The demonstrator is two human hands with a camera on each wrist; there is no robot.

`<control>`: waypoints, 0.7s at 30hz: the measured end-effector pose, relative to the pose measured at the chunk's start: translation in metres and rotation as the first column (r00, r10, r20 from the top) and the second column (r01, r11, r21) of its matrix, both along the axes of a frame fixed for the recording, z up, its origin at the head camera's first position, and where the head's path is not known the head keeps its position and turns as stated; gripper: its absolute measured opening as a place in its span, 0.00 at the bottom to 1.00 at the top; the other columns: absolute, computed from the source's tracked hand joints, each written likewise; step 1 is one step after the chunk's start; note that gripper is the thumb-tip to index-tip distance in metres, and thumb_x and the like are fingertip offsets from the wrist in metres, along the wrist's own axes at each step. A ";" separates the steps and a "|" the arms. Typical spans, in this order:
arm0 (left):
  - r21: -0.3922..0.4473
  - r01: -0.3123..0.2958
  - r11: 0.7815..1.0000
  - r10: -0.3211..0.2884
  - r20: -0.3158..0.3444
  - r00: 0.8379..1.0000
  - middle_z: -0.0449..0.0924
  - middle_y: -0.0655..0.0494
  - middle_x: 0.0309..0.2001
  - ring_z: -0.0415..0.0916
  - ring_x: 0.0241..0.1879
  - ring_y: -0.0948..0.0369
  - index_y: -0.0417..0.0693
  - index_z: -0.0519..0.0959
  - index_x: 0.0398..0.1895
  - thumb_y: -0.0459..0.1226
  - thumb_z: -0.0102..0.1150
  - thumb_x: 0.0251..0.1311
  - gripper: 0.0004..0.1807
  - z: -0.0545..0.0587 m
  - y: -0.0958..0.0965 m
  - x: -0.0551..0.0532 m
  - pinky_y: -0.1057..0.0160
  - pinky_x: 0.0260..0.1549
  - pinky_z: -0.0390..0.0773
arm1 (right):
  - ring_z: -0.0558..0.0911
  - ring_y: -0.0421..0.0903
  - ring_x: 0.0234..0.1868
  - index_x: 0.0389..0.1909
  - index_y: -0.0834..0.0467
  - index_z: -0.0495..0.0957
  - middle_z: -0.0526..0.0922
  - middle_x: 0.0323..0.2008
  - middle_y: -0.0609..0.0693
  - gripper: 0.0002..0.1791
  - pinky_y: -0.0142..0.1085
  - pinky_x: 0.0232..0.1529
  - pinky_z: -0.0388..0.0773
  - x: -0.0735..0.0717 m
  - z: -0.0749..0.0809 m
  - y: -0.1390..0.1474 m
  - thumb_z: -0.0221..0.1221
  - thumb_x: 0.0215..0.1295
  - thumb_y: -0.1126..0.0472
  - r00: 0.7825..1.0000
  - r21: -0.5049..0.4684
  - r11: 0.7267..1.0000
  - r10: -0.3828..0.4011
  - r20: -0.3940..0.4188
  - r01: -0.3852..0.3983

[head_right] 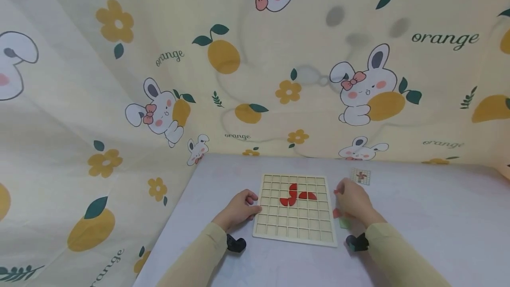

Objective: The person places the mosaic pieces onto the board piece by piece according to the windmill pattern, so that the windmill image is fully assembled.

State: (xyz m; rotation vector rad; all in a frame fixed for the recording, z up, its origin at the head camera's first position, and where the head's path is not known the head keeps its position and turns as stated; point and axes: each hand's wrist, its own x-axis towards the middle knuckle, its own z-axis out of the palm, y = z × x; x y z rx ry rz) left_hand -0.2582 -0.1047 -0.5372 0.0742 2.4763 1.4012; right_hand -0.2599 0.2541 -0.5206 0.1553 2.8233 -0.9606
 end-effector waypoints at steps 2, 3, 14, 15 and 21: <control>0.002 0.004 1.000 -0.004 0.003 1.000 0.69 0.53 0.38 0.75 0.28 0.62 0.50 0.73 0.45 0.38 0.68 0.56 0.17 0.001 0.000 0.001 0.64 0.28 0.76 | 0.72 0.55 0.38 0.48 0.65 0.67 0.74 0.40 0.61 0.14 0.40 0.34 0.76 0.002 0.003 -0.001 0.58 0.66 0.63 1.000 -0.002 1.000 -0.007 -0.012 0.007; 0.004 0.005 1.000 -0.005 0.005 1.000 0.69 0.53 0.38 0.75 0.28 0.62 0.50 0.73 0.45 0.38 0.68 0.56 0.17 0.001 0.000 0.001 0.64 0.28 0.76 | 0.73 0.55 0.39 0.49 0.65 0.67 0.74 0.42 0.62 0.15 0.41 0.36 0.76 0.004 0.005 -0.001 0.57 0.67 0.62 1.000 -0.002 1.000 -0.007 -0.028 0.007; -0.004 0.002 1.000 -0.001 0.007 1.000 0.69 0.52 0.40 0.75 0.30 0.60 0.50 0.72 0.45 0.39 0.68 0.57 0.17 0.001 -0.001 -0.002 0.63 0.29 0.77 | 0.75 0.53 0.39 0.46 0.62 0.69 0.77 0.39 0.57 0.14 0.40 0.34 0.77 0.031 0.023 -0.008 0.59 0.67 0.60 0.988 -0.098 0.994 0.027 -0.153 -0.042; -0.007 0.001 1.000 -0.001 0.007 1.000 0.69 0.52 0.40 0.75 0.30 0.60 0.50 0.72 0.46 0.40 0.68 0.57 0.17 0.001 -0.001 -0.002 0.63 0.30 0.77 | 0.75 0.52 0.38 0.46 0.62 0.69 0.77 0.39 0.56 0.13 0.39 0.33 0.77 0.033 0.022 -0.009 0.59 0.67 0.60 0.988 -0.106 0.994 0.023 -0.151 -0.039; -0.010 0.002 1.000 -0.002 0.016 1.000 0.69 0.53 0.41 0.75 0.31 0.60 0.51 0.72 0.46 0.40 0.69 0.56 0.17 0.000 -0.001 -0.002 0.63 0.30 0.77 | 0.74 0.51 0.38 0.46 0.60 0.71 0.77 0.39 0.55 0.12 0.38 0.32 0.76 0.041 0.023 -0.011 0.58 0.68 0.59 0.987 -0.129 0.991 0.012 -0.157 -0.032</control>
